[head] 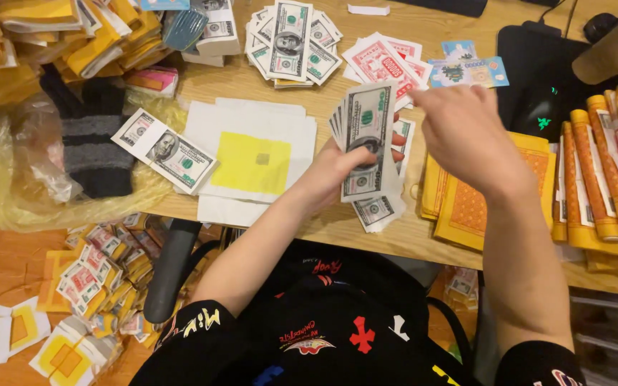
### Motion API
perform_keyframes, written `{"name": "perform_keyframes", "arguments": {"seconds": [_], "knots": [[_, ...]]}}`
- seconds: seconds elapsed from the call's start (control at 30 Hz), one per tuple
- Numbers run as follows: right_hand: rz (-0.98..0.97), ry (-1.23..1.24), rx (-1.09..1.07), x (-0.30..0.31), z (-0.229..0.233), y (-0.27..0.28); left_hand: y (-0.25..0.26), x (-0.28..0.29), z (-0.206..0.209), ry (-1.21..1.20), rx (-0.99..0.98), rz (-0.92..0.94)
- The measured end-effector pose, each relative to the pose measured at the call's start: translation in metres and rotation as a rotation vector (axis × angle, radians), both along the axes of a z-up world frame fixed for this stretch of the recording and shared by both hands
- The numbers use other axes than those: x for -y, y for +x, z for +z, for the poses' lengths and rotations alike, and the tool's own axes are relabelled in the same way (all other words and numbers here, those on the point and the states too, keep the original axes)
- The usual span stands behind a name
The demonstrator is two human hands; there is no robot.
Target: The person counts stacks of paper money at a cluttered desk, fanning and aligning the bills by hand. They place counted stacks into yellow envelopes and continue handling additional bills throughout the clip.
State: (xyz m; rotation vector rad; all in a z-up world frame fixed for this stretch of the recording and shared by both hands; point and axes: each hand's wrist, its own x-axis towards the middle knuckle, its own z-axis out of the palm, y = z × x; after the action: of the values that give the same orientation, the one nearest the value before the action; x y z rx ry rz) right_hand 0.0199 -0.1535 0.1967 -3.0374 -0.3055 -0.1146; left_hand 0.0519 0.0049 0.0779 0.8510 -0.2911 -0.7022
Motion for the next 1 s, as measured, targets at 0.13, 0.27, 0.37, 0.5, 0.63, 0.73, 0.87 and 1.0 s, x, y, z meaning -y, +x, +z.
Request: {"name": "perform_keyframes", "arguments": {"seconds": [0.13,0.27,0.37,0.5,0.63,0.73,0.87,1.0], "knots": [[0.01,0.056,-0.224,-0.018,-0.002,0.0,-0.001,0.005,0.002,0.053,-0.014,0.024],[0.11,0.036,0.074,-0.017,-0.012,0.002,-0.005,0.0,0.026,0.304,-0.098,0.017],[0.274,-0.009,0.063,-0.018,-0.019,0.008,0.003,-0.001,0.008,0.451,0.194,0.012],[0.204,0.099,-0.042,-0.003,-0.015,0.019,0.02,-0.014,-0.017,0.544,0.522,0.079],[-0.008,0.552,-0.129,0.008,-0.005,0.033,0.042,-0.053,-0.018,0.588,0.576,0.265],[-0.133,0.83,-0.156,0.015,-0.034,0.06,0.049,-0.084,-0.004,0.623,0.527,0.465],[-0.465,1.225,-0.051,0.001,-0.054,0.1,0.026,-0.099,0.018,0.695,0.705,0.846],[-0.496,1.379,0.013,-0.011,-0.097,0.165,-0.019,-0.061,-0.016,0.756,0.895,0.454]]}}
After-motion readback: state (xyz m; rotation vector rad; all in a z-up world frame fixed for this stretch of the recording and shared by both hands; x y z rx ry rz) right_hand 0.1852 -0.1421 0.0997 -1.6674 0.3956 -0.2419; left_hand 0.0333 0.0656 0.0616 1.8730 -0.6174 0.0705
